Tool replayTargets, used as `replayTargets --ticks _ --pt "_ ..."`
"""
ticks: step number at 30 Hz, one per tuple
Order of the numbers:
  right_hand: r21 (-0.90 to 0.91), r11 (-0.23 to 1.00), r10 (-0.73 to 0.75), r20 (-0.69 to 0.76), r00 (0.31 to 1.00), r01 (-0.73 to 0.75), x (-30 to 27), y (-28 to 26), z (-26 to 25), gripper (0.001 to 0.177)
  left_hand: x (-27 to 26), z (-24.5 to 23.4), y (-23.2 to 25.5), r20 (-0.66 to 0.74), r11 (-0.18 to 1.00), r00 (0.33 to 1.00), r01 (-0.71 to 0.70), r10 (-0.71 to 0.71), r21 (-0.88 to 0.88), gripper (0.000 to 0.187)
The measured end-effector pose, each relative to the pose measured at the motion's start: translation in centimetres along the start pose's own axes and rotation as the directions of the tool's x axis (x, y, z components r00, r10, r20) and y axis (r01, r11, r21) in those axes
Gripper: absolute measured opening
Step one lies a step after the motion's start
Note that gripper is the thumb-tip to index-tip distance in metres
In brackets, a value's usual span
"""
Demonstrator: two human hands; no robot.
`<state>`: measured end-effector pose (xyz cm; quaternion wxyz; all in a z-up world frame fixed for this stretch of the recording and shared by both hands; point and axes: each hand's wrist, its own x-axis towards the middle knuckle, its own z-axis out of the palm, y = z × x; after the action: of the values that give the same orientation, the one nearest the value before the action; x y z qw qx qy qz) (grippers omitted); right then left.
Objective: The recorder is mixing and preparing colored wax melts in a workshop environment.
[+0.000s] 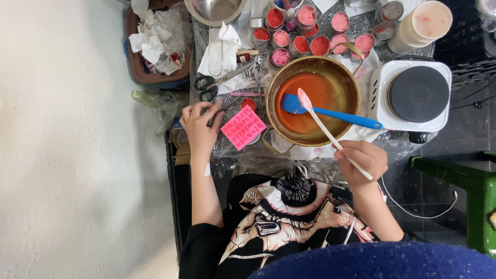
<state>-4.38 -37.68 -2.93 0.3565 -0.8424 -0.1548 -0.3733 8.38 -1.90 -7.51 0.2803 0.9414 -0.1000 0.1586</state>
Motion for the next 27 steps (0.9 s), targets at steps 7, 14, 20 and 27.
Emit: replayTargets --ticks 7,14,20,27 --pt "-0.048 0.986 -0.153 0.093 0.984 0.157 1.8 -1.0 0.5 0.033 -0.9 -3.0 3.7 -0.085 0.978 0.994 0.049 -0.068 -0.204 0.029" --pt "-0.059 0.971 -0.221 0.160 0.962 0.233 3.6 -2.0 1.7 0.028 -1.5 -2.7 15.7 0.459 0.838 0.888 0.222 0.038 -0.499 0.019" --pt "-0.031 0.958 -0.271 0.223 0.936 0.285 4.6 -1.8 1.5 0.023 -0.9 -1.7 18.5 0.489 0.801 0.872 0.275 0.026 -0.532 0.024" --pt "0.159 0.966 -0.246 0.323 0.914 0.204 3.8 -1.3 2.0 0.039 -1.2 0.5 15.8 0.646 0.703 0.760 0.496 -0.069 -0.509 0.025"
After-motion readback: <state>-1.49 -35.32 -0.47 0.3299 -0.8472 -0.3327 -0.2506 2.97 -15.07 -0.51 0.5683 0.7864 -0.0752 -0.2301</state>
